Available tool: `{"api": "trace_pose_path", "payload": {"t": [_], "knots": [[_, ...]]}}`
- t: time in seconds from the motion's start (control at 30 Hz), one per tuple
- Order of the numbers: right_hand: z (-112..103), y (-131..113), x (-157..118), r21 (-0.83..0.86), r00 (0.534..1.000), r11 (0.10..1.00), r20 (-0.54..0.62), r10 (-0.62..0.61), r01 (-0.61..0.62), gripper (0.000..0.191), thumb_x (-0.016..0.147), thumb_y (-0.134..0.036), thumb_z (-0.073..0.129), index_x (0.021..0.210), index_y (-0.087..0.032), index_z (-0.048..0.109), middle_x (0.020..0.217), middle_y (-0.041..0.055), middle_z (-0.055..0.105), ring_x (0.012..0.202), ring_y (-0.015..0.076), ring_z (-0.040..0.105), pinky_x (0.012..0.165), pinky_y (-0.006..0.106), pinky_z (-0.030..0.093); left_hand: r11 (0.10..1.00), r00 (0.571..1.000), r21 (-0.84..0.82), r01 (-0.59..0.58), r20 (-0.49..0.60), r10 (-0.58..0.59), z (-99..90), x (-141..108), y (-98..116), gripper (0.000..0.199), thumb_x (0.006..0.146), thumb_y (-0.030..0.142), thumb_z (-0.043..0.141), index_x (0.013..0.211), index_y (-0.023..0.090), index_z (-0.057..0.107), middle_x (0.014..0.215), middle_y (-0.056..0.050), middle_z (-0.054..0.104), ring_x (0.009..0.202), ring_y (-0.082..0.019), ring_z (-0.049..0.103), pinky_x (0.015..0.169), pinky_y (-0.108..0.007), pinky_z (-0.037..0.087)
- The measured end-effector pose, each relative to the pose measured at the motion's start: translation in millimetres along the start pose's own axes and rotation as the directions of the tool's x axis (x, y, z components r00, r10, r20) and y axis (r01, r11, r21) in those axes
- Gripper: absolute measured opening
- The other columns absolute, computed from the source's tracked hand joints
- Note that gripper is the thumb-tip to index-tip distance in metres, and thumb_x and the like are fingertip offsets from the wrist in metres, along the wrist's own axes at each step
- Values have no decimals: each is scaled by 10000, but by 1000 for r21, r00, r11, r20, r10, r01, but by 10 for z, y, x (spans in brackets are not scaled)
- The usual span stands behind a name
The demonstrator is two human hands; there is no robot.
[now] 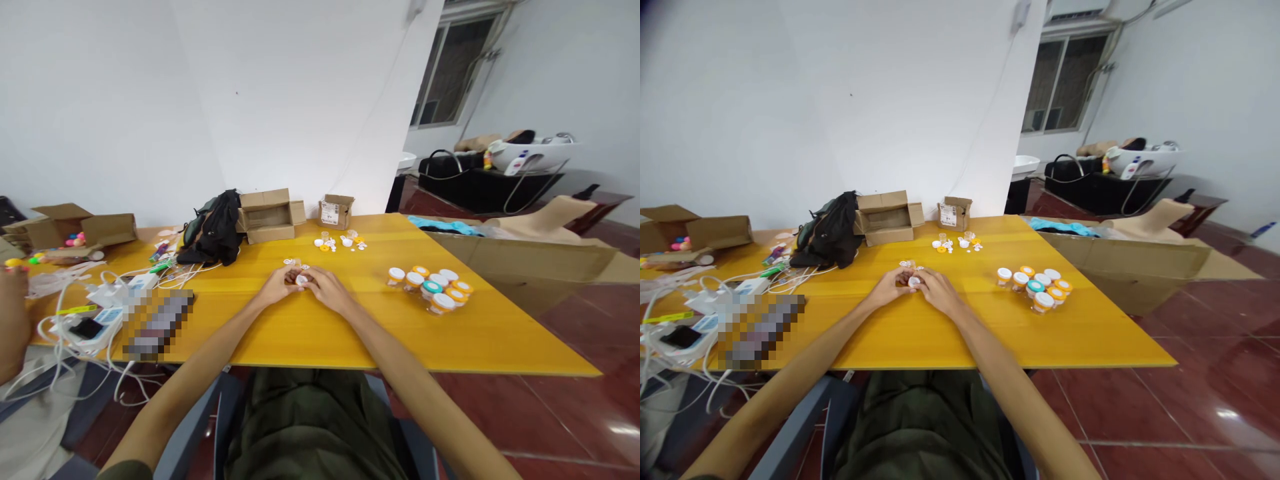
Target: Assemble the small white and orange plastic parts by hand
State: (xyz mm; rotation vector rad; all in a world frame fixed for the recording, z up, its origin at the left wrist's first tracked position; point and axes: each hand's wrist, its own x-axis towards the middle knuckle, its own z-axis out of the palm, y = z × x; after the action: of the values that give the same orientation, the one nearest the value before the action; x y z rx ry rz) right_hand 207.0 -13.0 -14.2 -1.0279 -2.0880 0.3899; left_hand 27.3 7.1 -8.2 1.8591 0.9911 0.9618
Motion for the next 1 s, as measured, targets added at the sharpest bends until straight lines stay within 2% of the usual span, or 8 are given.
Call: {"api": "trace_pose_path", "payload": {"t": [0.2,0.47,0.73,0.87,1.0], "knots": [[35,1,5,-57,999,998,30,-12,14,265,883,-94,543,1042,-223,711,944,57,643,886,191,599,789,280,443,1000,999,22,-7,-31,8,3,0,7,392,599,242,834,943,148,672,846,-35,723,776,-170,646,775,-289,519],[33,-31,40,-48,994,994,46,100,-97,171,884,-179,595,985,-223,727,891,46,643,815,185,597,760,283,442,999,1000,49,-19,-18,20,6,-24,38,396,625,290,824,962,149,674,848,-35,718,741,-161,630,736,-283,520],[87,6,52,-20,988,988,-30,150,-150,85,853,-258,652,903,-227,713,911,49,687,828,185,638,774,285,478,996,999,70,-51,-13,52,21,-31,37,356,660,293,792,961,150,667,857,-39,713,748,-160,631,730,-277,517],[102,-19,58,-14,978,978,-37,206,-207,75,836,-270,671,876,-211,696,905,54,698,804,186,648,751,283,484,994,998,92,-61,-13,63,30,-38,42,325,681,282,767,958,149,662,853,-35,708,741,-159,626,715,-272,513],[91,-33,63,23,977,978,-42,208,-207,87,848,-292,660,853,-209,685,878,45,698,789,184,650,741,281,486,990,996,115,-84,-13,86,29,-29,47,279,697,287,748,933,158,670,866,-38,707,764,-170,632,733,-283,516]]}}
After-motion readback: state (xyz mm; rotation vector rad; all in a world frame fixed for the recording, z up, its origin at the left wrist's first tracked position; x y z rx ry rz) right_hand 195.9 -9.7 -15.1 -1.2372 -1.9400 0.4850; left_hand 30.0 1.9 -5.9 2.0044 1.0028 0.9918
